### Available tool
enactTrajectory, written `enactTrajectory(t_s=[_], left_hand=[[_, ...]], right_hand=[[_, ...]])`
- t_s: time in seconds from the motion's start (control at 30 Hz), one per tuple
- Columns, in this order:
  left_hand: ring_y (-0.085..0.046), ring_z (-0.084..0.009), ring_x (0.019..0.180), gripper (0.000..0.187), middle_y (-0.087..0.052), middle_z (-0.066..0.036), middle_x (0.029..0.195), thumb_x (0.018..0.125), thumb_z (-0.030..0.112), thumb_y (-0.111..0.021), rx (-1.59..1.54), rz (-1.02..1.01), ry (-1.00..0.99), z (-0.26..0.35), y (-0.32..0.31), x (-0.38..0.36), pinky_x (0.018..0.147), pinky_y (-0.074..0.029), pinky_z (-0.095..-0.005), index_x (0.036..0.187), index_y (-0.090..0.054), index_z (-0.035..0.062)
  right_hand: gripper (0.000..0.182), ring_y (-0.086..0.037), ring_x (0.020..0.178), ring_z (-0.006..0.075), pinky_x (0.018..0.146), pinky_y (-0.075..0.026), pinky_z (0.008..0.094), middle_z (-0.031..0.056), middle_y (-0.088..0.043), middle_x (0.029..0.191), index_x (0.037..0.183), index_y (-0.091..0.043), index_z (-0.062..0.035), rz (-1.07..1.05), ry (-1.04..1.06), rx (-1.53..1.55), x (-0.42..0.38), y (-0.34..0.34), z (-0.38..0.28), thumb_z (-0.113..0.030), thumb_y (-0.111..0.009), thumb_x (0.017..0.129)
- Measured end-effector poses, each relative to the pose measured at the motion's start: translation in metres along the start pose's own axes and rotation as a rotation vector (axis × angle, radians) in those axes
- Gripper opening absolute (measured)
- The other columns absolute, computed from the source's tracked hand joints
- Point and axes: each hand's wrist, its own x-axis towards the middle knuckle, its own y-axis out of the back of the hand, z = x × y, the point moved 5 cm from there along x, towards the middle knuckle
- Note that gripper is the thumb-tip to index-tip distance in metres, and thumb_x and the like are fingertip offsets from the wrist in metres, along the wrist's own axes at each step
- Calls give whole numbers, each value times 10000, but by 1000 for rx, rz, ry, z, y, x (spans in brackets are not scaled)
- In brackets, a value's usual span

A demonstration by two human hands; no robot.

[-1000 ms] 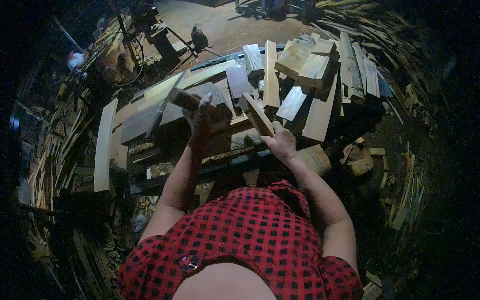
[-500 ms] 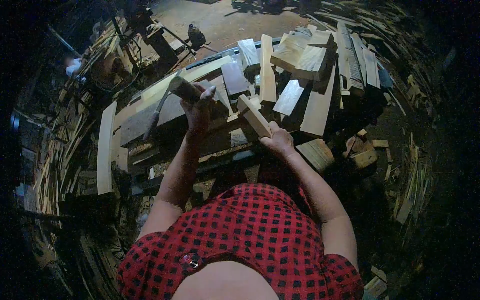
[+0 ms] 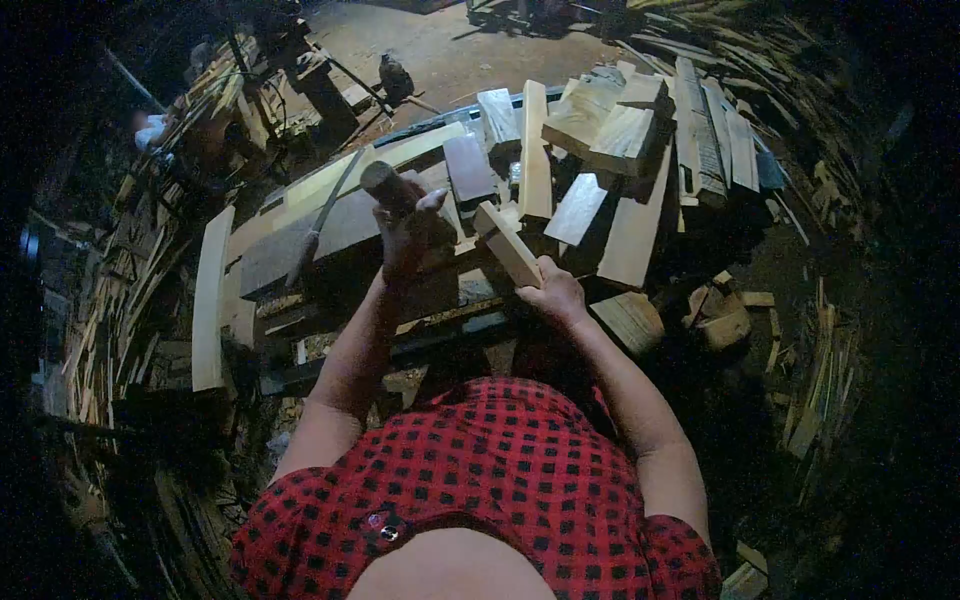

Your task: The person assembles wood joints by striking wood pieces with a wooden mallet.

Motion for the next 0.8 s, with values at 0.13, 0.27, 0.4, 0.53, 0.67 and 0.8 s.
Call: enactTrajectory(t_s=[0.13,0.27,0.4,0.53,0.67,0.8], left_hand=[[-492,-87,531,140,-526,26,605,761,109,-664,212,-95,-153,-1,1,-1,476,-393,-256,695,-547,71],[-549,-137,543,87,-575,-24,627,751,97,-635,142,-153,-51,-7,-8,-7,482,-437,-297,751,-576,32],[-526,-114,566,111,-551,-18,656,767,114,-633,320,-178,-75,-18,1,-3,481,-429,-276,771,-541,52],[-507,-98,579,186,-537,-2,668,759,146,-685,249,-202,-159,-12,-11,-3,484,-418,-270,741,-521,61],[-528,-112,783,283,-585,-34,829,679,58,-640,242,-214,-26,5,-19,-6,717,-445,-283,951,-568,33],[-571,-119,872,350,-633,-80,932,655,48,-638,365,-229,-230,4,-21,-4,761,-459,-291,999,-574,29]], right_hand=[[444,-591,781,376,662,-449,432,206,-597,801,906,-500,-53,10,10,-8,4,-6,8,-370,-665,642],[424,-596,764,330,666,-454,422,183,-595,776,905,-498,-41,-41,-35,135,7,-1,24,-337,-688,669],[351,-577,796,158,721,-464,283,64,-613,935,1041,-545,25,-33,140,660,-13,68,-71,-98,-634,725],[320,-607,726,141,596,-500,258,92,-616,857,1044,-503,-14,284,276,868,-39,159,-160,-111,-657,781],[284,-613,725,163,587,-503,284,115,-606,824,998,-463,-16,540,563,542,-56,167,-185,-113,-637,796],[316,-614,756,157,588,-500,334,141,-593,794,1030,-470,-20,-26,526,-134,-40,146,-186,-121,-647,789]])
